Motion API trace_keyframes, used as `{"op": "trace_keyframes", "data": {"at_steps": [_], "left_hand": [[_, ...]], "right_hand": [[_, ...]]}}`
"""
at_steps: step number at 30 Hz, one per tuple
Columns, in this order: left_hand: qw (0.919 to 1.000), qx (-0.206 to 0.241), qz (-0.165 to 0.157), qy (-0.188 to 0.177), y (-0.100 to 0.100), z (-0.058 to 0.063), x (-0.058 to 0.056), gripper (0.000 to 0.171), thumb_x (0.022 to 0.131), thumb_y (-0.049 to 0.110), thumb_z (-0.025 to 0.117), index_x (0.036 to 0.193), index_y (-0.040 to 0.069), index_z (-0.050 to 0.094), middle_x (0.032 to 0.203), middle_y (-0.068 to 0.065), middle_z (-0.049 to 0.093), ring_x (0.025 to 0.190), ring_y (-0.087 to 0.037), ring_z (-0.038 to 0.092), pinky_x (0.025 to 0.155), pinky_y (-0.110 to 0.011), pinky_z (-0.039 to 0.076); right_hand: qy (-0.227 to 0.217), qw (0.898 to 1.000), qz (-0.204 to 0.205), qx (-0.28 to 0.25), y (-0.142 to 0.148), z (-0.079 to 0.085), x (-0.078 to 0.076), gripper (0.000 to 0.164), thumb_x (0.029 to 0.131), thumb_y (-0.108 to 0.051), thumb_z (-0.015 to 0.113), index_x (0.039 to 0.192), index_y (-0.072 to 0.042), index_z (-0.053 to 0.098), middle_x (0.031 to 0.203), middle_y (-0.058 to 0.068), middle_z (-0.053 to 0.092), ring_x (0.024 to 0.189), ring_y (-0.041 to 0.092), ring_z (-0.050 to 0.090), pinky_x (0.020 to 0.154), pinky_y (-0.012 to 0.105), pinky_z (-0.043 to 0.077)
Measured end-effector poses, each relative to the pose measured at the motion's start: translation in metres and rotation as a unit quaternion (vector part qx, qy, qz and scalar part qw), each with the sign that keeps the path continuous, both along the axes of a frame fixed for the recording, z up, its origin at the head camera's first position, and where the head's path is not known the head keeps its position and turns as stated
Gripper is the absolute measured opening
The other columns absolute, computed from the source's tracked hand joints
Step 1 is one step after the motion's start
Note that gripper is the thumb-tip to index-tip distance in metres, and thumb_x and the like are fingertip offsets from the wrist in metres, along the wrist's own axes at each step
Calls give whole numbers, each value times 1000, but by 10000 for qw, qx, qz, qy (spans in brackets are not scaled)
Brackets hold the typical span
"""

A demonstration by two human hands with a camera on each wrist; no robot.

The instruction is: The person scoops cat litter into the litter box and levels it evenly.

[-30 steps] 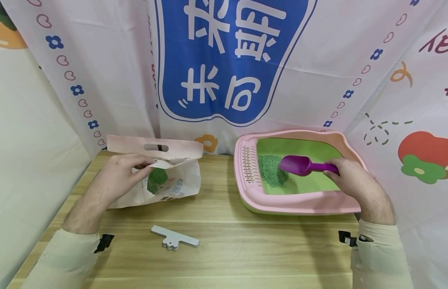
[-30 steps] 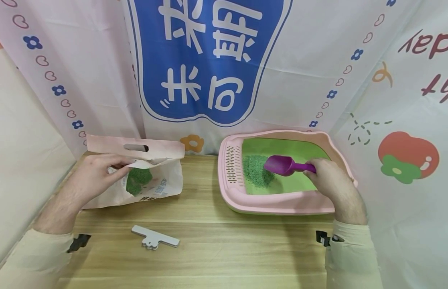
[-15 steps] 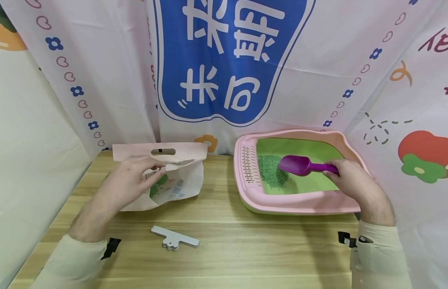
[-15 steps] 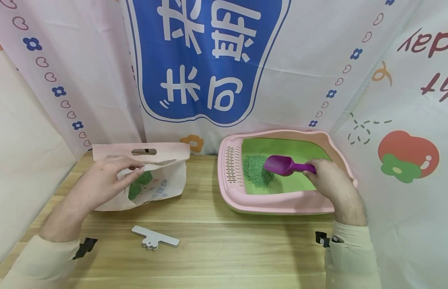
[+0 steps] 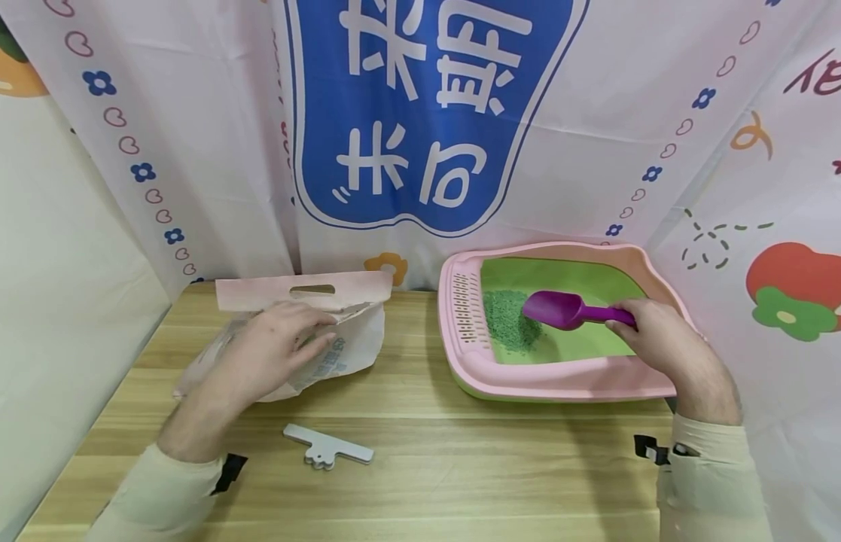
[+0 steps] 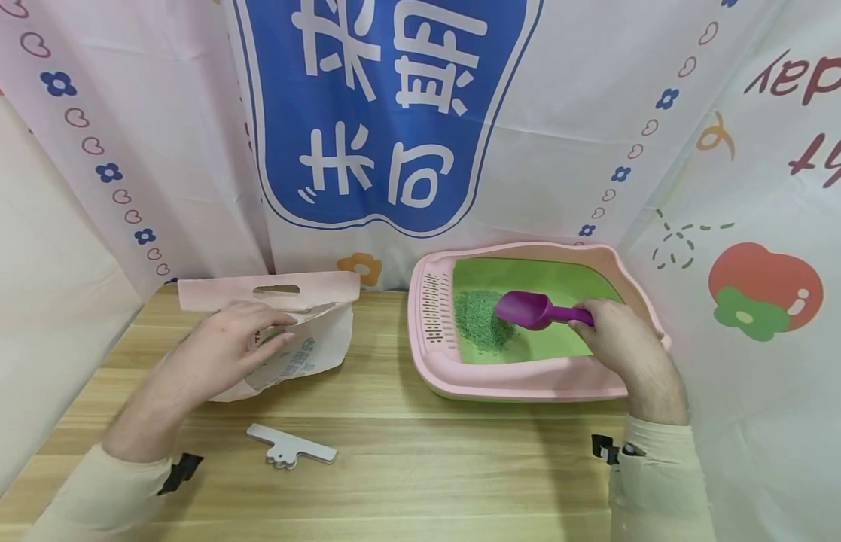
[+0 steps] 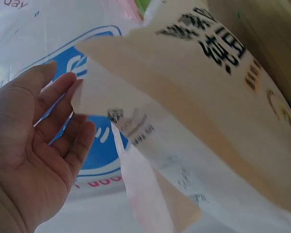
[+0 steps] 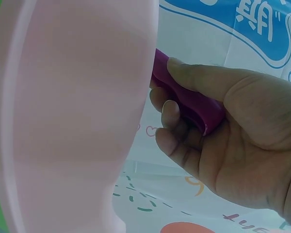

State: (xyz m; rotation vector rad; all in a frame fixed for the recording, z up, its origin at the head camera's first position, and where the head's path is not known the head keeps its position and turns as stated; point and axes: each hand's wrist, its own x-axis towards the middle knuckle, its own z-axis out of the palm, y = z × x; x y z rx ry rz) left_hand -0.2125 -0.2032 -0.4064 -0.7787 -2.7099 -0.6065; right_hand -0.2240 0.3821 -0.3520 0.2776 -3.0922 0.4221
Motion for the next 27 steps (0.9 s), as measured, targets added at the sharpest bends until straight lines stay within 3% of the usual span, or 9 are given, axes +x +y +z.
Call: {"op": "trace_keyframes", "data": {"at_steps": [6, 11, 17, 27], "left_hand": [[9996, 253, -83, 115, 24, -2, 6, 33, 111, 21, 83, 143, 14, 81, 143, -10, 85, 140, -38, 77, 125, -64, 59], [9990, 406, -93, -154, 48, -6, 9, 36, 113, 27, 81, 147, 14, 79, 151, -11, 82, 147, -39, 73, 128, -64, 57], [9983, 427, -213, -322, 72, -19, 4, 37, 113, 31, 81, 146, 13, 79, 152, -10, 81, 152, -40, 71, 137, -67, 49], [9958, 435, -485, -647, 103, -39, -7, 38, 113, 32, 81, 146, 13, 79, 149, -8, 82, 145, -32, 75, 128, -56, 61]], "right_hand": [[23, 10000, 19, 0, 0, -1, 0, 21, 114, -11, 75, 118, 9, 77, 77, 4, 61, 73, 20, 54, 68, 34, 44], [47, 10000, 13, 14, 1, -3, 0, 22, 114, -13, 75, 119, 9, 77, 77, 4, 61, 74, 21, 54, 68, 35, 45], [79, 10000, 23, 53, 1, -5, -1, 23, 115, -14, 76, 120, 8, 78, 78, 3, 61, 76, 21, 55, 70, 36, 45], [63, 10000, 10, 44, 2, -6, -1, 24, 115, -15, 75, 123, 8, 77, 78, 3, 60, 75, 21, 54, 69, 36, 44]]}}
